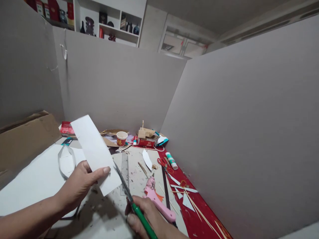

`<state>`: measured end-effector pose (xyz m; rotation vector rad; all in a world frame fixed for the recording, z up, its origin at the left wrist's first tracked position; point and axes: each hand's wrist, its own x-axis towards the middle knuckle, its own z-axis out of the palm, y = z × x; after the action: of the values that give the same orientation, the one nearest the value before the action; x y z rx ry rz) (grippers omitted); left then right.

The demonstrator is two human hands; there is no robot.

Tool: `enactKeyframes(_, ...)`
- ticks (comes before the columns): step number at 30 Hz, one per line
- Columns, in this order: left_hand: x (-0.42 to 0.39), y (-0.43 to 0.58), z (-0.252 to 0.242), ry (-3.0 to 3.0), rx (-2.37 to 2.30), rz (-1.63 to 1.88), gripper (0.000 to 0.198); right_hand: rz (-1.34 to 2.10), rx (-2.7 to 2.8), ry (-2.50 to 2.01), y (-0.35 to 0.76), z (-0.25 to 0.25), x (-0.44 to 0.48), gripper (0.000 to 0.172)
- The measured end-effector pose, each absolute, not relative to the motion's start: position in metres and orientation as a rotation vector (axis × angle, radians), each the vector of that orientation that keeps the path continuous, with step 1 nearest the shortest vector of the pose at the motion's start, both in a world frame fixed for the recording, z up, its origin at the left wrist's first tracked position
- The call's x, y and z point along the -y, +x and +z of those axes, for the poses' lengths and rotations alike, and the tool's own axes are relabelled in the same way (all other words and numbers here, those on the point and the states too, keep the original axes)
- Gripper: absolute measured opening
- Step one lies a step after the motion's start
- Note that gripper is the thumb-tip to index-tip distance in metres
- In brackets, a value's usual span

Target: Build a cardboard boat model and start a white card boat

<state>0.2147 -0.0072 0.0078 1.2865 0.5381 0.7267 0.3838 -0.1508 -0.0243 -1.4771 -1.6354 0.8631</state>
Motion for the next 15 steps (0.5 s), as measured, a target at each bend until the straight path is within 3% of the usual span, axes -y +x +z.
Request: enactKeyframes(15, 0.0103, 0.214, 0.0058, 1.303, -0.531, 0.695, 0.027, 0.885, 1.513, -1.475, 0.3738, -0.0221, 0.1529, 0.066)
